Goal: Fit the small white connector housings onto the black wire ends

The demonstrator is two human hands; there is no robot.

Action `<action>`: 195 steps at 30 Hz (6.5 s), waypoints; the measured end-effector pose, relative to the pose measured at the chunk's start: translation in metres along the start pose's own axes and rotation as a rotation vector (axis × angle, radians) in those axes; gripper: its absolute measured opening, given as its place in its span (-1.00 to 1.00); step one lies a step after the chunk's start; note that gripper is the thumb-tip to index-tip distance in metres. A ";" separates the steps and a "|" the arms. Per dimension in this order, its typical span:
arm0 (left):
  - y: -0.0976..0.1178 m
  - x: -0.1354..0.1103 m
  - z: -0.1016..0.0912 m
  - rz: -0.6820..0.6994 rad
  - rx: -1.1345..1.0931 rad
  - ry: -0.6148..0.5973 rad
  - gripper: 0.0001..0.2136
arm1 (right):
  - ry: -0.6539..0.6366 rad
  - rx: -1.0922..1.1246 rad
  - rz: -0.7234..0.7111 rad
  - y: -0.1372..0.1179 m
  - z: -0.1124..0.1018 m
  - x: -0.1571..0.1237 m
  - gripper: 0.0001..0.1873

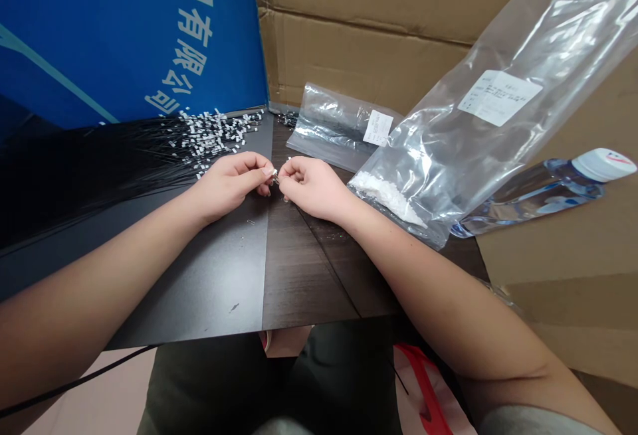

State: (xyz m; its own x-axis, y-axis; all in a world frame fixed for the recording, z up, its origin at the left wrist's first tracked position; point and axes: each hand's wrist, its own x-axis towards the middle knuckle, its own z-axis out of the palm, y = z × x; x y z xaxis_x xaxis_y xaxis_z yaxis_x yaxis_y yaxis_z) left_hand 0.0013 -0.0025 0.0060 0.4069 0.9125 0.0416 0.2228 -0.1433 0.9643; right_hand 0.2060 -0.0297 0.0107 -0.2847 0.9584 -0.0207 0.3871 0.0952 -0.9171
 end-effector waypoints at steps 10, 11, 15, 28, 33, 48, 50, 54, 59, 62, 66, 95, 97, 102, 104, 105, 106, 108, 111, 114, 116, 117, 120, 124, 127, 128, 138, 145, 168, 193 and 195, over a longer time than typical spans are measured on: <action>-0.002 -0.001 0.000 0.023 0.034 0.004 -0.84 | 0.008 0.012 0.002 0.000 0.001 0.000 -0.95; -0.003 -0.001 0.000 0.025 0.042 0.005 -0.84 | 0.009 0.011 -0.001 0.000 0.001 0.000 -0.94; -0.003 0.000 0.000 0.029 0.071 0.006 -0.82 | 0.012 0.004 -0.020 0.000 0.001 0.000 -0.94; -0.002 -0.001 0.000 0.050 0.081 -0.009 -0.78 | 0.021 0.033 0.004 -0.003 0.003 0.000 -0.88; -0.003 -0.001 -0.001 0.061 0.062 -0.005 -0.77 | -0.010 0.101 0.052 -0.003 0.003 0.001 -0.86; -0.004 -0.002 -0.001 0.067 0.072 0.001 -0.78 | -0.029 0.263 0.124 0.000 0.002 0.006 -0.90; -0.004 -0.001 -0.001 0.070 0.077 0.006 -0.78 | -0.031 0.275 0.145 0.000 0.002 0.006 -0.90; -0.005 -0.001 -0.001 0.078 0.073 0.006 -0.75 | -0.025 0.277 0.161 -0.001 0.002 0.006 -0.88; -0.005 -0.002 -0.001 0.078 0.073 0.002 -0.75 | -0.021 0.289 0.123 -0.001 0.002 0.005 -0.87; -0.005 -0.002 0.000 0.089 0.077 0.001 -0.76 | -0.025 0.278 0.093 -0.001 0.002 0.005 -0.87; -0.004 -0.002 0.000 0.090 0.085 0.004 -0.77 | -0.019 0.257 0.088 -0.003 0.002 0.005 -0.86; -0.009 0.001 0.000 0.167 0.034 -0.002 -0.60 | -0.065 0.621 0.152 0.003 0.010 0.010 -0.87; -0.008 0.000 0.000 0.163 0.037 -0.002 -0.61 | -0.053 0.595 0.141 0.003 0.010 0.009 -0.87; -0.007 0.000 0.000 0.162 0.074 -0.009 -0.65 | -0.035 0.535 0.118 0.001 0.011 0.008 -0.86; -0.007 0.000 -0.001 0.171 0.093 -0.013 -0.68 | -0.032 0.518 0.120 0.001 0.010 0.008 -0.86; -0.007 0.000 -0.001 0.176 0.101 -0.015 -0.69 | -0.032 0.510 0.118 0.002 0.010 0.008 -0.86; -0.007 0.000 -0.001 0.179 0.108 -0.014 -0.70 | -0.032 0.502 0.116 0.002 0.010 0.007 -0.87; -0.007 0.000 -0.001 0.184 0.117 -0.012 -0.72 | -0.034 0.491 0.109 0.002 0.009 0.007 -0.87; -0.006 -0.001 0.000 0.176 0.123 -0.003 -0.74 | -0.029 0.486 0.103 0.002 0.010 0.006 -0.88; -0.005 -0.001 0.002 0.144 0.116 0.021 -0.75 | -0.011 0.486 0.120 0.001 0.010 0.007 -0.90; -0.004 -0.001 0.002 0.120 0.110 0.039 -0.77 | 0.008 0.474 0.138 0.001 0.009 0.007 -0.92; -0.003 -0.001 0.002 0.109 0.108 0.046 -0.78 | 0.026 0.459 0.142 0.002 0.008 0.008 -0.94; -0.001 -0.001 0.003 0.081 0.099 0.065 -0.80 | 0.131 0.367 0.102 0.002 0.003 0.010 -0.95; 0.001 -0.002 0.003 0.059 0.089 0.079 -0.80 | 0.245 0.199 -0.018 -0.002 -0.003 0.007 -0.92; 0.000 -0.003 0.003 0.051 0.091 0.074 -0.79 | 0.198 0.155 -0.022 -0.005 -0.003 0.004 -0.91; 0.000 -0.003 0.002 0.054 0.089 0.072 -0.79 | 0.159 0.164 0.007 -0.005 -0.003 0.004 -0.92; -0.006 -0.001 0.000 0.093 0.069 -0.059 -0.71 | 0.110 0.127 -0.129 0.000 -0.005 0.002 -0.83; -0.007 -0.001 -0.001 0.089 0.026 -0.052 -0.66 | 0.125 0.036 -0.218 0.005 -0.004 0.001 -0.79; -0.004 -0.005 0.005 -0.031 -0.300 -0.020 -0.71 | 0.283 -0.074 -0.344 0.010 -0.004 0.003 -0.87; 0.001 -0.007 0.001 0.044 -0.069 -0.035 -0.79 | 0.075 0.246 -0.041 -0.003 -0.011 0.003 -0.78; 0.001 -0.007 0.002 0.047 -0.048 -0.042 -0.80 | 0.067 0.224 -0.033 -0.003 -0.012 0.003 -0.82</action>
State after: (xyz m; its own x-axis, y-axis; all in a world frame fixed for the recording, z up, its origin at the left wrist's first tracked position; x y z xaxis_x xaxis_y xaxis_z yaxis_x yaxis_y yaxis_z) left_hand 0.0003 -0.0095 0.0066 0.4533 0.8880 0.0770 0.1607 -0.1664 0.9729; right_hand 0.2146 -0.0241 0.0184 -0.2325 0.9721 0.0298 0.1725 0.0714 -0.9824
